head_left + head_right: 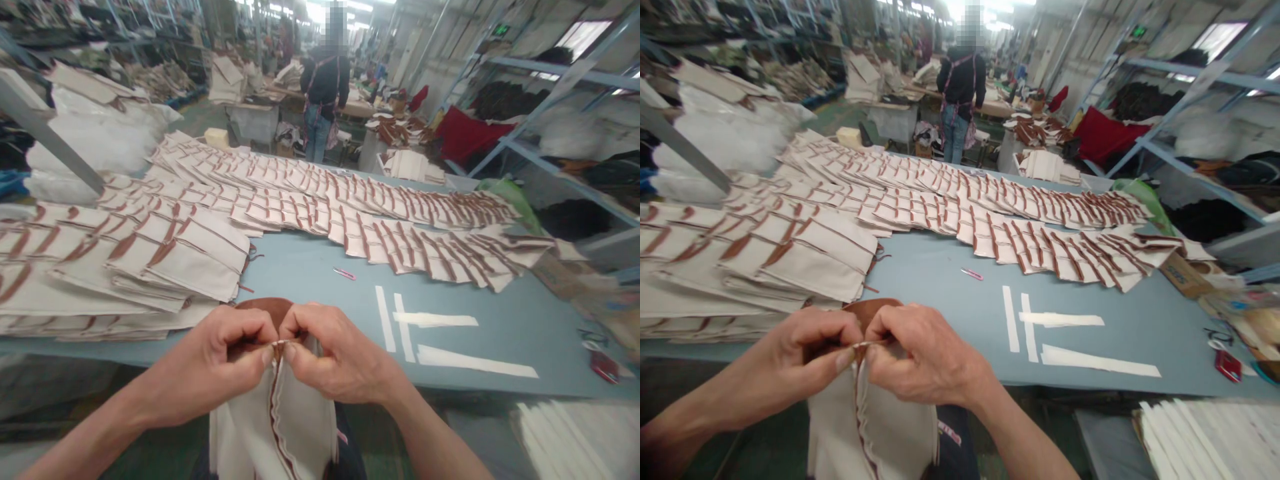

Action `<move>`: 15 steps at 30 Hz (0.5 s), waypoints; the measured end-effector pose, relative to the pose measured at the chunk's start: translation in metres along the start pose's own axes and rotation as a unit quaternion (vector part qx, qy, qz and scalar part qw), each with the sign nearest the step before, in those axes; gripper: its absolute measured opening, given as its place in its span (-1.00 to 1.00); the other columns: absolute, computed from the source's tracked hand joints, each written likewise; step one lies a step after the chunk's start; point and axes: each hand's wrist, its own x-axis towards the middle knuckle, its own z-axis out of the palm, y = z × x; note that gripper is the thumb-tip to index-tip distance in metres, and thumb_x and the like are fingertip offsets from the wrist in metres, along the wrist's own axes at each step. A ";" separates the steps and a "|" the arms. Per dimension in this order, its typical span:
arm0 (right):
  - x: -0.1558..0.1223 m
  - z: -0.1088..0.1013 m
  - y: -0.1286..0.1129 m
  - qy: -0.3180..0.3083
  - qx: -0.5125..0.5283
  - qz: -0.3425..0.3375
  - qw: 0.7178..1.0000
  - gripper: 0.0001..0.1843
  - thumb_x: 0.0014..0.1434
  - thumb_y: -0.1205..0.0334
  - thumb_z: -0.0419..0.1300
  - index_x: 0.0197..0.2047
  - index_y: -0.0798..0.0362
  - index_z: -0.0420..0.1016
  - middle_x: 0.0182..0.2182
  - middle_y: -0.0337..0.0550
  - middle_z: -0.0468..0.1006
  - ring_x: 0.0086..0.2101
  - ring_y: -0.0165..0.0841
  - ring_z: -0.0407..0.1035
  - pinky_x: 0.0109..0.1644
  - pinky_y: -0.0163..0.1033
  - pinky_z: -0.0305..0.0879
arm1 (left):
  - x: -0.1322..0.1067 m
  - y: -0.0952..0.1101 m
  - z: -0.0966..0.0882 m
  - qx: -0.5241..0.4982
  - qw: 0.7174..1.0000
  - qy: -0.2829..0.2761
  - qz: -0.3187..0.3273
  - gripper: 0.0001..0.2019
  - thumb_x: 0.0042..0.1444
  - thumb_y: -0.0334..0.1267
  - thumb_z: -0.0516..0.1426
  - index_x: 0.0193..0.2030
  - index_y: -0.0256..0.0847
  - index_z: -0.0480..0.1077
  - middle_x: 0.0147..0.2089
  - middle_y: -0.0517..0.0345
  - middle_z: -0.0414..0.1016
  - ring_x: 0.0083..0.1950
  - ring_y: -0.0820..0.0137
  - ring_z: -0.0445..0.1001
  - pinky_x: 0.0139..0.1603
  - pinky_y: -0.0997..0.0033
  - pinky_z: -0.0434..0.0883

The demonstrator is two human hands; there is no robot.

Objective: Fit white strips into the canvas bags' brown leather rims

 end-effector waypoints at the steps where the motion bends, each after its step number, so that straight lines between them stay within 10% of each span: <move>1: -0.001 0.000 0.000 0.001 -0.009 -0.002 1.000 -0.88 0.21 0.36 0.14 -0.34 -0.03 0.31 -0.43 -0.34 0.42 -0.39 -0.40 0.27 -0.22 -0.29 0.16 | -0.001 0.000 0.000 0.027 1.000 0.009 0.012 -0.79 0.15 -0.30 0.08 -0.50 -0.20 0.37 -0.53 0.36 0.21 -0.48 0.52 0.19 -0.49 0.55 0.13; 15: -0.004 0.006 -0.009 0.022 -0.069 -0.026 0.997 -0.92 0.15 0.37 0.21 -0.32 0.00 0.40 -0.42 -0.31 0.55 -0.39 -0.41 0.35 -0.23 -0.28 0.12 | -0.013 0.015 -0.015 0.271 0.953 -0.001 0.139 -0.83 0.15 -0.47 0.04 -0.40 -0.13 0.31 -0.52 0.39 0.35 -0.55 0.55 0.27 -0.48 0.37 0.03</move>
